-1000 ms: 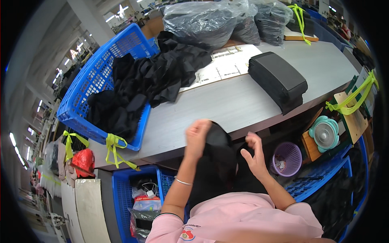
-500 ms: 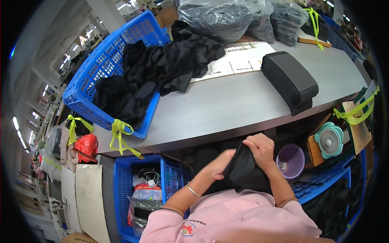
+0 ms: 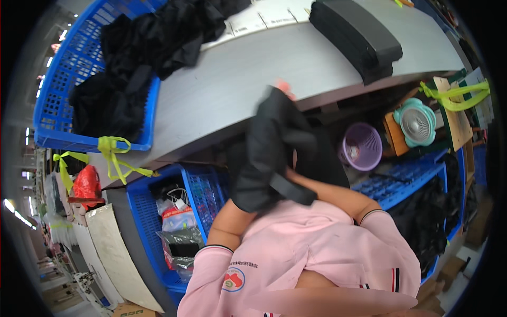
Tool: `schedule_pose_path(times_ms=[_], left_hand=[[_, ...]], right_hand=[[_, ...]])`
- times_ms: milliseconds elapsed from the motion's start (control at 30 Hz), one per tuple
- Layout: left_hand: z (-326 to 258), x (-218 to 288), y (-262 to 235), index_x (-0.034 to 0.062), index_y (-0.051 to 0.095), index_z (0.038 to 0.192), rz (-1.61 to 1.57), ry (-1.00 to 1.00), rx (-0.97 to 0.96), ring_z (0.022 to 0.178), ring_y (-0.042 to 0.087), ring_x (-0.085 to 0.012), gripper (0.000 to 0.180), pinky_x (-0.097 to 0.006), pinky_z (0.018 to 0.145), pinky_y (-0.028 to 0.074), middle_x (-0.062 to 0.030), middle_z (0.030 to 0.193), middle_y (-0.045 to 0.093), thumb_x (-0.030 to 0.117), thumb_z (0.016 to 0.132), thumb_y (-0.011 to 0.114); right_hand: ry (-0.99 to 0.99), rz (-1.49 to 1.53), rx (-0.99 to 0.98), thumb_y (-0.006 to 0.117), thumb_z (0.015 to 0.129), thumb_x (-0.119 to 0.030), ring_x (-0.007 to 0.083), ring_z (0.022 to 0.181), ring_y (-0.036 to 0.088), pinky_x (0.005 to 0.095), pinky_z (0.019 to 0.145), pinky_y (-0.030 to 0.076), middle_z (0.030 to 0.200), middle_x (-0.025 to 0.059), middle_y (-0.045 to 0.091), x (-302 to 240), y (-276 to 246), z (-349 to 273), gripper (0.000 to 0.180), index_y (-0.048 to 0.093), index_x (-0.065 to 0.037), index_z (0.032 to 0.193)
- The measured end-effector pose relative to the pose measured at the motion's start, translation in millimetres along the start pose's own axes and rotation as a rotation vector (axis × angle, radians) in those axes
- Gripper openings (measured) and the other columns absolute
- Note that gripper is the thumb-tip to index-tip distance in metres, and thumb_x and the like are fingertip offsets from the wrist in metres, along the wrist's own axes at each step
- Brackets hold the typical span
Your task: Checking and sorting black fabric pieces at a workstation.
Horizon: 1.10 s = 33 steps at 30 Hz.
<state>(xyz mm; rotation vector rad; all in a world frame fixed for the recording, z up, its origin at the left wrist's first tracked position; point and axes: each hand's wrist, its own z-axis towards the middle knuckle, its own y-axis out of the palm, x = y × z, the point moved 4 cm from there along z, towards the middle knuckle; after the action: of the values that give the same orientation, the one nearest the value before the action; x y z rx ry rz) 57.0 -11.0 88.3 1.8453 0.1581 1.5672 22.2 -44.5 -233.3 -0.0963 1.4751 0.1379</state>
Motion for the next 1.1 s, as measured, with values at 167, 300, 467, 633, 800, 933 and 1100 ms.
schedule_pose_path(times_ms=[167,300,467,633,800,933,1100], left_hand=[[9.3,5.9,-55.1,0.0049,0.037,0.152,-0.155,0.196,0.283,0.135,0.043,-0.0202,0.058,-0.034,0.104,0.042,-0.0091,0.152,0.042,0.031,0.102,0.054],[-3.9,17.5,-19.0,0.008,0.044,0.114,0.504,0.325,0.191,0.097,0.052,-0.0196,0.021,-0.036,0.106,0.042,-0.0072,0.104,0.051,0.02,0.1,0.053],[8.3,-11.8,-59.5,0.0109,0.05,0.082,0.784,0.48,-0.108,0.069,0.053,-0.0205,0.018,-0.038,0.109,0.038,-0.0044,0.065,0.046,0.023,0.09,0.06],[11.9,-4.2,-36.6,0.0058,0.064,0.101,1.445,-0.467,-0.356,0.099,0.061,-0.018,0.022,-0.034,0.114,0.033,-0.0109,0.106,0.066,0.024,0.099,0.052],[-45.4,-23.1,-33.6,0.006,0.06,0.111,1.272,-0.289,-0.311,0.104,0.06,-0.0184,0.024,-0.035,0.113,0.034,-0.0102,0.114,0.063,0.026,0.1,0.051],[-14.1,-40.9,-37.9,0.0062,0.056,0.118,1.112,-0.17,-0.26,0.108,0.059,-0.0187,0.028,-0.036,0.113,0.035,-0.0096,0.12,0.061,0.027,0.101,0.05],[-3.4,-33.6,-64.5,0.0065,0.052,0.128,0.946,0.023,-0.143,0.113,0.057,-0.0191,0.035,-0.037,0.113,0.035,-0.0089,0.127,0.058,0.029,0.102,0.049]], right_hand=[[0.117,0.07,0.445,0.059,0.098,-0.014,0.0198,0.072,0.059,0.0303,0.069,0.048,0.083,0.0081,0.064,-227.7,-68.8,-1.7,0.017,0.064,0.002,0.097],[-0.19,-0.286,0.379,0.067,0.094,-0.018,0.0125,0.082,0.057,0.0282,0.075,0.047,0.084,0.0054,0.061,-289.3,-68.9,6.2,0.021,0.062,0.002,0.094],[0.179,0.396,-0.003,0.07,0.091,-0.013,0.0081,0.081,0.053,0.0254,0.077,0.044,0.088,-0.0002,0.058,-273.9,-55.2,1.8,0.016,0.063,-0.001,0.083],[0.032,0.696,-0.061,0.064,0.094,-0.009,0.0096,0.094,0.057,0.0261,0.087,0.044,0.101,0.0001,0.06,-283.9,-76.1,-5.4,0.012,0.063,-0.003,0.083],[0.158,0.775,0.181,0.062,0.099,-0.019,0.0091,0.084,0.064,0.0254,0.08,0.052,0.096,0.0012,0.07,-284.2,-95.8,38.9,0.013,0.067,-0.006,0.096],[0.025,0.405,0.474,0.06,0.1,-0.022,0.0125,0.103,0.063,0.0269,0.091,0.048,0.117,0.0066,0.065,-280.3,-133.5,50.2,0.032,0.061,-0.002,0.125],[-0.4,-0.515,0.5,0.074,0.086,-0.013,0.0263,0.116,0.059,0.0369,0.1,0.045,0.135,0.015,0.055,-314.0,-94.7,23.3,0.061,0.047,0.001,0.138]])
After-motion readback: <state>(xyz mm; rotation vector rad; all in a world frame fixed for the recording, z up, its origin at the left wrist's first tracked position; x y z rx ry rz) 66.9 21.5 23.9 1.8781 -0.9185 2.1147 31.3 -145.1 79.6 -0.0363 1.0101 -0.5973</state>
